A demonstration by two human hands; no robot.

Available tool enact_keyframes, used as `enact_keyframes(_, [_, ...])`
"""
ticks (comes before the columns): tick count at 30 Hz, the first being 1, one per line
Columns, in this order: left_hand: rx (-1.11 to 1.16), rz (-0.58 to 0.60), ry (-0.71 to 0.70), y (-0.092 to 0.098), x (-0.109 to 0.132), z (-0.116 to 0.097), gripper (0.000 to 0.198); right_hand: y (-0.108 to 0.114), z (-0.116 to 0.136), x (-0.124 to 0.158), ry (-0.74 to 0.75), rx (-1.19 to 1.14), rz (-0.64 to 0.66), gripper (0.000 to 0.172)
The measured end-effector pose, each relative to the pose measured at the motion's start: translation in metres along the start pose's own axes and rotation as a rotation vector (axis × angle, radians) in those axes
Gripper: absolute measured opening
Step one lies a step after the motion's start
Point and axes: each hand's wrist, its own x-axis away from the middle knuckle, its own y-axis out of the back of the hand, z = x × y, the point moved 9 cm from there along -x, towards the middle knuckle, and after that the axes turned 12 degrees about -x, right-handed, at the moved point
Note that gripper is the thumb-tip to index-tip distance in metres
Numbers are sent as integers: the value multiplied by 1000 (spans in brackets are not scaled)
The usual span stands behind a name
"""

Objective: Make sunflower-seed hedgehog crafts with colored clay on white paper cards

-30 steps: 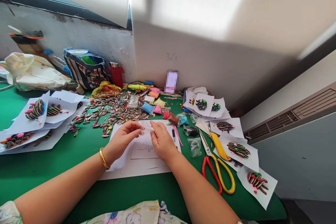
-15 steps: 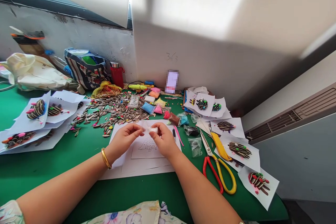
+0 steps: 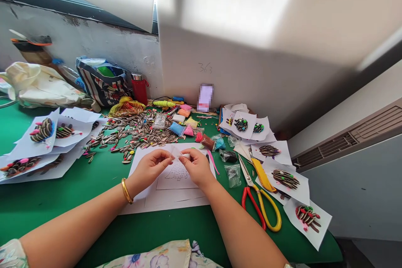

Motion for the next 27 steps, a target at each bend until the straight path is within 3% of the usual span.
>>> enact_keyframes(5, [108,6,64,0,-2,8,23,-4,17,3,166,91,61,34])
enact_keyframes(11, [271,20,149,-2,-2,14,26,-12,33,6,278,203,120,29])
enact_keyframes(16, [146,35,72,-3,-1,10,26,-18,36,8,309,226,147,12])
enact_keyframes(20, [31,30,52,-1,-4,13,31,-16,32,8,266,243,118,22])
enact_keyframes(23, [-19,-16,18,4,-6,13,29,-13,31,8,250,252,91,24])
enact_keyframes(27, [-135,-199,-107,21,-3,0,23,-9,34,8,288,240,51,22])
